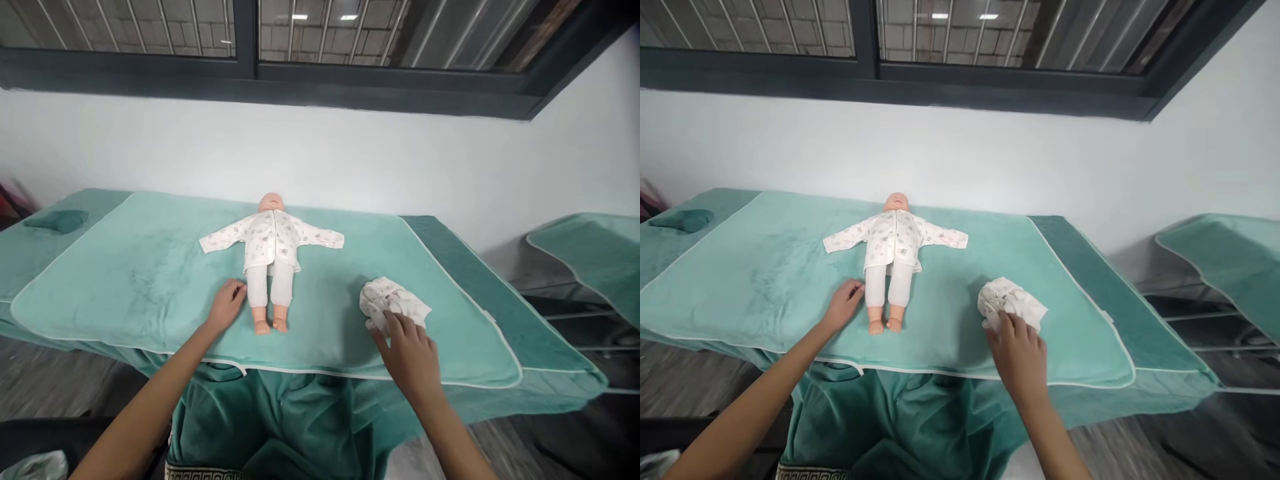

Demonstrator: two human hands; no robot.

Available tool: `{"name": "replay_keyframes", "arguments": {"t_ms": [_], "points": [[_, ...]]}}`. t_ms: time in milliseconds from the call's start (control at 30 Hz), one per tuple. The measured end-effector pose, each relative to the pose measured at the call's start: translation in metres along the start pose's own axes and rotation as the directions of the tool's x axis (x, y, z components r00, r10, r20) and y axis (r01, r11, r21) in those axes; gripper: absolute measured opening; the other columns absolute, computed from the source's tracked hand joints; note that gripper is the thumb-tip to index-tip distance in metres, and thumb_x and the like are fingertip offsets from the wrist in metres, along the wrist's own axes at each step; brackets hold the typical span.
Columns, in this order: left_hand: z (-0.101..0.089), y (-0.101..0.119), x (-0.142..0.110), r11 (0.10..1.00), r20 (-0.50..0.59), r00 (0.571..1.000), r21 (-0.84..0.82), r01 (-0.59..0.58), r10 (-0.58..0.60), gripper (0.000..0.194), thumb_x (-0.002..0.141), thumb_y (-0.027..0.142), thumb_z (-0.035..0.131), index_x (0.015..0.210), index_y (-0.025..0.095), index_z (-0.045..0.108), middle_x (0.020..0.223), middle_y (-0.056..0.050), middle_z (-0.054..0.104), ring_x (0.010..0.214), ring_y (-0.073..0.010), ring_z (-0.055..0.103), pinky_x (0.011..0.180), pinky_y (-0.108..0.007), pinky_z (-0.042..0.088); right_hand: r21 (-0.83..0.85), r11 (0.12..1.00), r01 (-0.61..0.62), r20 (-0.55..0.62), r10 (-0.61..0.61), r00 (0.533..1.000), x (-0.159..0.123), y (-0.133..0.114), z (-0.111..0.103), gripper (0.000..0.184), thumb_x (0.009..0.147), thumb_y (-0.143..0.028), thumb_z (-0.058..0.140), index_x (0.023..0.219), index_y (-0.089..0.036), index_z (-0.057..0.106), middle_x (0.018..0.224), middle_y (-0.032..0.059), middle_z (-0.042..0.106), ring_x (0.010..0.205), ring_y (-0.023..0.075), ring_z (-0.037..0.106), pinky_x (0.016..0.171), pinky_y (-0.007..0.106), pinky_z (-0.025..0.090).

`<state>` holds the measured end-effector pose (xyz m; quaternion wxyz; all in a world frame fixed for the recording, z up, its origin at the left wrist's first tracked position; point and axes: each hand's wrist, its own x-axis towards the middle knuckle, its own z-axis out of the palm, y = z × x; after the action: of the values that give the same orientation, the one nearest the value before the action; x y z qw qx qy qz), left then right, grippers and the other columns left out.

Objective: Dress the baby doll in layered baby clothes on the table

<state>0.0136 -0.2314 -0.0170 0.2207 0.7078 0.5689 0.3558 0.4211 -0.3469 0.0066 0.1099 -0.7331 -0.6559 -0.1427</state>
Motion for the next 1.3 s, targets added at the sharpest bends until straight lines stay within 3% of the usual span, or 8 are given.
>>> {"name": "replay_keyframes", "arguments": {"t_ms": [200,367,533,667,833,933,1067,1300], "points": [[-0.015,0.026,0.019,0.997,0.098,0.993,0.032,-0.064,0.06,0.015,0.094,0.032,0.047,0.098,0.021,0.057,0.101,-0.004,0.06,0.091,-0.0191,0.059,0.086,-0.036,0.048,-0.14,0.99,-0.021,0.206,0.05,0.977,0.067,-0.01,-0.007,0.024,0.098,-0.025,0.045,0.112,-0.012,0.06,0.11,0.0196,0.063,0.1,0.0312,0.061,0.074,0.036,0.042],[-0.041,0.052,0.029,0.993,0.263,0.959,0.008,-0.115,0.109,0.025,0.088,0.031,0.058,0.11,0.019,0.062,0.113,-0.008,0.062,0.099,-0.0225,0.062,0.094,-0.041,0.05,0.287,0.957,0.041,0.4,-0.159,0.903,0.126,-0.058,-0.026,0.014,0.096,-0.028,0.044,0.098,-0.02,0.055,0.083,0.0055,0.062,0.076,0.0217,0.058,0.065,0.03,0.036],[-0.06,0.097,0.031,0.96,0.258,0.949,-0.255,-0.116,0.183,0.06,0.082,0.036,0.071,0.138,0.025,0.052,0.144,-0.012,0.052,0.122,-0.0274,0.059,0.095,-0.04,0.052,0.893,0.451,-0.001,0.189,-0.373,0.908,0.157,-0.13,-0.068,0.023,0.089,-0.044,0.058,0.086,-0.022,0.053,0.083,-0.0005,0.058,0.078,0.0183,0.053,0.068,0.03,0.043],[-0.078,0.125,0.035,0.906,0.197,0.946,-0.39,-0.167,0.259,0.075,0.077,0.039,0.079,0.144,0.027,0.046,0.152,-0.012,0.046,0.133,-0.0298,0.051,0.106,-0.041,0.046,0.971,-0.076,-0.227,0.161,-0.492,0.856,0.165,-0.175,-0.1,0.036,0.085,-0.051,0.068,0.102,-0.021,0.056,0.093,0.0012,0.064,0.087,0.0197,0.061,0.076,0.032,0.05],[-0.101,0.132,0.033,0.864,0.158,0.97,-0.497,-0.086,0.187,0.08,0.08,0.043,0.075,0.148,0.025,0.038,0.15,-0.013,0.047,0.129,-0.029,0.053,0.099,-0.038,0.051,0.943,-0.296,-0.15,-0.01,-0.476,0.879,0.17,-0.202,-0.138,0.042,0.083,-0.052,0.072,0.109,-0.025,0.054,0.112,0.0049,0.065,0.106,0.0234,0.063,0.095,0.041,0.053],[-0.101,0.128,0.03,0.838,0.099,0.98,-0.538,-0.093,0.172,0.081,0.08,0.041,0.076,0.149,0.027,0.036,0.156,-0.012,0.041,0.129,-0.0275,0.053,0.098,-0.036,0.05,0.943,-0.322,-0.08,-0.071,-0.433,0.898,0.167,-0.209,-0.149,0.051,0.082,-0.053,0.073,0.118,-0.028,0.048,0.128,0.0055,0.06,0.118,0.0244,0.059,0.102,0.044,0.052],[-0.095,0.121,0.037,0.838,0.091,0.985,-0.541,-0.075,0.146,0.056,0.078,0.033,0.074,0.128,0.017,0.057,0.128,-0.011,0.063,0.108,-0.0227,0.062,0.087,-0.031,0.051,0.971,-0.24,-0.024,-0.108,-0.522,0.846,0.165,-0.208,-0.143,0.065,0.079,-0.048,0.079,0.129,-0.029,0.042,0.137,0.0061,0.054,0.126,0.0251,0.055,0.105,0.047,0.05],[-0.141,0.149,0.058,0.775,-0.09,0.994,-0.632,-0.003,-0.069,0.03,0.078,0.04,0.073,0.092,0.015,0.066,0.072,0.001,0.06,0.059,-0.0104,0.051,0.054,-0.022,0.038,0.979,0.179,0.096,-0.028,-0.351,0.936,0.137,-0.194,-0.15,0.021,0.087,-0.039,0.068,0.098,-0.022,0.063,0.11,0.0052,0.066,0.114,0.026,0.059,0.105,0.048,0.045]]}}
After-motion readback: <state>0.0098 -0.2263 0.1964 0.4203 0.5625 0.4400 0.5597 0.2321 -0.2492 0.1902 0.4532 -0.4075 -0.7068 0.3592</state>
